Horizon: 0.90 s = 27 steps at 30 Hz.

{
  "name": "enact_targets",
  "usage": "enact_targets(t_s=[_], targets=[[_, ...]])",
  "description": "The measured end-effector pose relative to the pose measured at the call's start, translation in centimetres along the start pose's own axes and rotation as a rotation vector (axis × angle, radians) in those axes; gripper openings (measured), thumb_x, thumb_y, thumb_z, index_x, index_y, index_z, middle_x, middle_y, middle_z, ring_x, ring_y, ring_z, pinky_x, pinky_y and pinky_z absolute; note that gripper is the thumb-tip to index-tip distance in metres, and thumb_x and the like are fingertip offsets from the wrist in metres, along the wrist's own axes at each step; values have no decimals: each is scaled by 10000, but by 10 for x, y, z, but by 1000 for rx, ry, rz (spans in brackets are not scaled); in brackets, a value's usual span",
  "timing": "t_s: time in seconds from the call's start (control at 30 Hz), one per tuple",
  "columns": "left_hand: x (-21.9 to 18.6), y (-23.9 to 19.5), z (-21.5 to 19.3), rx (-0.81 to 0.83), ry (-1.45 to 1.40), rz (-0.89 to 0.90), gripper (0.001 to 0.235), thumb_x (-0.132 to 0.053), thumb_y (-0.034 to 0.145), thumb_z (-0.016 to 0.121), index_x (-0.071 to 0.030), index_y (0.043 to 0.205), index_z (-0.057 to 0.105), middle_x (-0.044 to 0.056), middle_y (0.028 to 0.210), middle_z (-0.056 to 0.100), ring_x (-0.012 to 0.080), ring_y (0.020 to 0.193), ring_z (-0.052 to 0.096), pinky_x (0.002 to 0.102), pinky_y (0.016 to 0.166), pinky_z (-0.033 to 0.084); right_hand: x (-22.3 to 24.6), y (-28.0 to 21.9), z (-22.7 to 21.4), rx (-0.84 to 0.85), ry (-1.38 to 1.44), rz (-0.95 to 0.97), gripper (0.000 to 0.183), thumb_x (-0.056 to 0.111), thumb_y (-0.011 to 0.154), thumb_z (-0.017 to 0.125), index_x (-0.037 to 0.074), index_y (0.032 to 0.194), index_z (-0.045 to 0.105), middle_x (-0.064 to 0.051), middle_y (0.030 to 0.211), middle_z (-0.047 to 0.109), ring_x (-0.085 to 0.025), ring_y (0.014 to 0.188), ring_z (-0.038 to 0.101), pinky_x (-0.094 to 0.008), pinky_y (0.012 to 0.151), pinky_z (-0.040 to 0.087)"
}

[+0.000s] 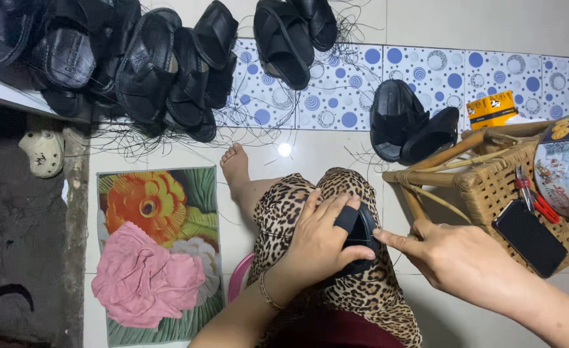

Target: The person sits on the floor and sews a black slip-on shoe using a needle and thread. They repeatedly pass the needle through the shoe's sole and upper, pull the thread tight, and adjust the shoe's position on their lap. The person finishes by cutting the thread and placing the shoe aside.

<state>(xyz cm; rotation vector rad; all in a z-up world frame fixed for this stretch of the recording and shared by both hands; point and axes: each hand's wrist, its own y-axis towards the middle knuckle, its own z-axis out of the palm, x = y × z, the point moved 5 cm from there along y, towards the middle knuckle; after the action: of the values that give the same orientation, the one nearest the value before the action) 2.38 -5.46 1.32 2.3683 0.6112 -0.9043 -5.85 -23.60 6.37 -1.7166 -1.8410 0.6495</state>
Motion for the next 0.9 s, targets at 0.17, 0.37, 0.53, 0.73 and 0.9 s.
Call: enact_targets(t_s=[0.17, 0.37, 0.53, 0.73, 0.9], targets=[[2, 1, 10, 28, 139, -44, 857, -663, 861, 565, 31, 1363, 574, 236, 1395, 603, 373, 1250, 591, 584, 1181, 282, 0, 9, 5, -55, -94, -168, 669, 259, 837, 618, 425, 1462, 449, -31, 961, 625, -391, 681, 734, -562, 586, 581], [1, 1, 2, 49, 49, -28, 855, -634, 855, 588, 31, 1388, 517, 198, 1384, 577, 361, 1206, 579, 578, 1178, 278, -4, 22, 10, -394, 309, -474, 268, 300, 990, 554, 230, 1227, 656, -7, 836, 650, -258, 689, 677, -402, 566, 541], [2, 1, 5, 57, 67, -26, 865, -659, 877, 515, 42, 1385, 518, 207, 1381, 578, 366, 1218, 575, 573, 1179, 279, 0, 26, 14, -401, 282, -436, 229, 321, 991, 551, 215, 1170, 646, 2, 905, 677, -270, 734, 702, -433, 558, 556], [-1, 0, 1, -21, 38, -28, 849, -633, 877, 564, 48, 1382, 515, 223, 1378, 591, 372, 1269, 582, 572, 1192, 289, 1, 33, 19, -339, 287, -357, 213, 377, 994, 544, 197, 1100, 582, -6, 939, 700, -300, 742, 710, -463, 567, 542], [-23, -15, -18, -320, -55, 9, 686, -538, 946, 578, 142, 1010, 638, 235, 1202, 597, 421, 1049, 613, 543, 972, 506, -4, 32, 29, -340, 442, -292, 279, 423, 990, 531, 206, 1153, 598, 8, 1000, 783, -250, 844, 767, -407, 697, 564]])
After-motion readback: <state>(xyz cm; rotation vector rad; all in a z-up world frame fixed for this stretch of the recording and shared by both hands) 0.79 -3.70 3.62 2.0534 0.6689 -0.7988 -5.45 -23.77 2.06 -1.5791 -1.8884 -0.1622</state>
